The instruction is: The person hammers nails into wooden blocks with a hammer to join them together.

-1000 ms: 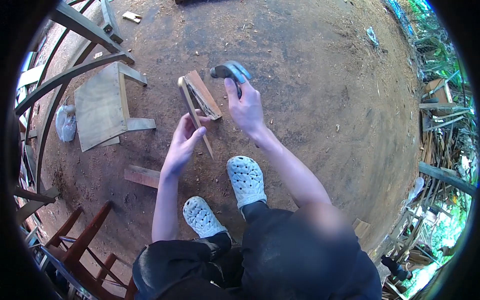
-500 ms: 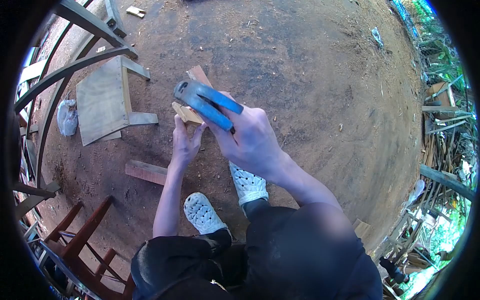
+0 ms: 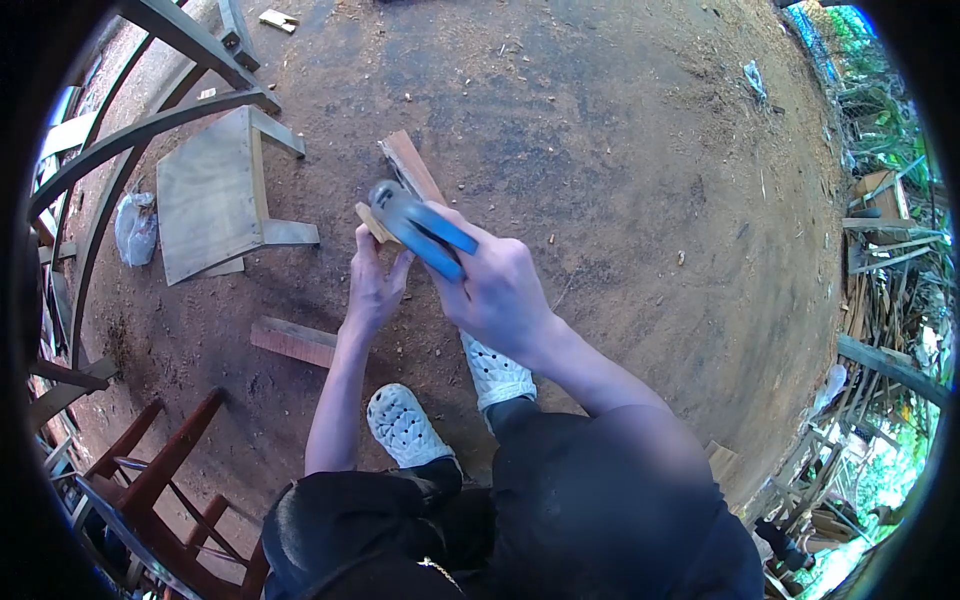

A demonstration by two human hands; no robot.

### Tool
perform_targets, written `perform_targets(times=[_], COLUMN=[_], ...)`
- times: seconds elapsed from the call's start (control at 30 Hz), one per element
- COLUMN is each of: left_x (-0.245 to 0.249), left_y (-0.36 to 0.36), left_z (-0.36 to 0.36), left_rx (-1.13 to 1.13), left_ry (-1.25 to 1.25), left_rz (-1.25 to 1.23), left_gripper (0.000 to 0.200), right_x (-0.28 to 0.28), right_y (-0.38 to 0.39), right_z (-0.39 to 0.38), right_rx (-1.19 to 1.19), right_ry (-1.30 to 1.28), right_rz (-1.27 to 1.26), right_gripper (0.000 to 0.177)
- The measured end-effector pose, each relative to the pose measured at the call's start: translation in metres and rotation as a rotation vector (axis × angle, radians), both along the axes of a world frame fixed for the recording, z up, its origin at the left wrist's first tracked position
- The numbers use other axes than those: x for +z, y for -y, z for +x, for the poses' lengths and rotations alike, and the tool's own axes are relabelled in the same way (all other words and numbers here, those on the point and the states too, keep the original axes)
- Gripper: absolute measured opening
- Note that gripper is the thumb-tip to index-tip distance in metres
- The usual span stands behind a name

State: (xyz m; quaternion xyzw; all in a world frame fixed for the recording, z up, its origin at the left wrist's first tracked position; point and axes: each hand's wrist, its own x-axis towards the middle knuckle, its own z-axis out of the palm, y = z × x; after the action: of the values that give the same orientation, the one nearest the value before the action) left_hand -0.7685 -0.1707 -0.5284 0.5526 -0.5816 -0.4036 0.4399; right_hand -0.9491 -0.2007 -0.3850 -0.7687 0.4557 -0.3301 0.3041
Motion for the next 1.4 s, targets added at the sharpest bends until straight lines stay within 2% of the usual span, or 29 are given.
perform_targets(times=[0.23,0.33,0.4,0.47,0.5,0.6,0.63,0.67,0.73,0.8,0.93,1.07,1.1,1.23,1.33,1.4], left_x=[0.0,-0.007,-0.008,-0.005,0.0,0.016,0.02,0.019,0.016,0.03,0.05,0.062,0.064,0.067,0.052,0.042], left_y=[0.004,0.007,0.007,0.007,0.005,-0.005,-0.006,-0.005,-0.001,0.007,0.019,0.028,0.031,0.036,0.044,0.048], left_z=[0.003,0.006,0.009,0.015,0.017,0.02,0.015,0.014,0.013,0.008,0.005,0.007,0.009,0.016,0.022,0.024], left_rx=[-0.002,0.032,0.06,0.039,0.043,-0.074,-0.069,-0.072,-0.108,-0.049,0.079,0.149,0.167,0.225,0.244,0.298], left_ry=[-0.009,-0.046,-0.07,-0.225,-0.224,-0.909,-1.028,-1.03,-1.226,-1.245,-1.081,-1.049,-1.0,-0.932,-0.936,-1.027], left_rz=[-0.009,0.02,0.034,0.107,0.111,0.435,0.46,0.463,0.539,0.624,0.687,0.742,0.753,0.748,0.743,0.75], left_gripper=[0.053,0.053,0.054,0.058,0.058,0.053,0.059,0.059,0.064,0.07,0.079,0.078,0.076,0.072,0.07,0.066], right_x=[-0.025,-0.034,-0.049,-0.053,-0.054,-0.055,-0.049,-0.048,-0.055,-0.063,-0.091,-0.1,-0.096,-0.102,-0.101,-0.1], right_y=[-0.008,-0.005,-0.007,-0.013,-0.015,-0.003,0.005,0.013,0.027,0.04,0.066,0.067,0.065,0.062,0.062,0.066], right_z=[0.004,0.005,0.006,0.007,0.007,0.005,0.005,0.004,0.002,-0.004,-0.017,-0.013,-0.01,-0.004,0.001,0.003], right_rx=[-0.059,-0.013,-0.057,-0.082,-0.155,-0.236,-0.277,-0.319,-0.345,-0.337,-0.241,-0.174,-0.163,-0.104,-0.08,-0.08], right_ry=[0.216,0.149,0.117,0.177,0.273,0.388,0.318,0.248,0.219,0.068,-0.153,-0.13,-0.126,-0.103,-0.149,-0.279], right_rz=[-0.211,-0.24,0.026,-0.061,0.051,0.141,0.218,0.292,0.27,0.201,0.305,0.308,0.315,0.308,0.285,0.327], right_gripper=[0.02,0.019,0.021,0.02,0.02,0.025,0.026,0.027,0.029,0.028,0.028,0.029,0.037,0.037,0.034,0.024])
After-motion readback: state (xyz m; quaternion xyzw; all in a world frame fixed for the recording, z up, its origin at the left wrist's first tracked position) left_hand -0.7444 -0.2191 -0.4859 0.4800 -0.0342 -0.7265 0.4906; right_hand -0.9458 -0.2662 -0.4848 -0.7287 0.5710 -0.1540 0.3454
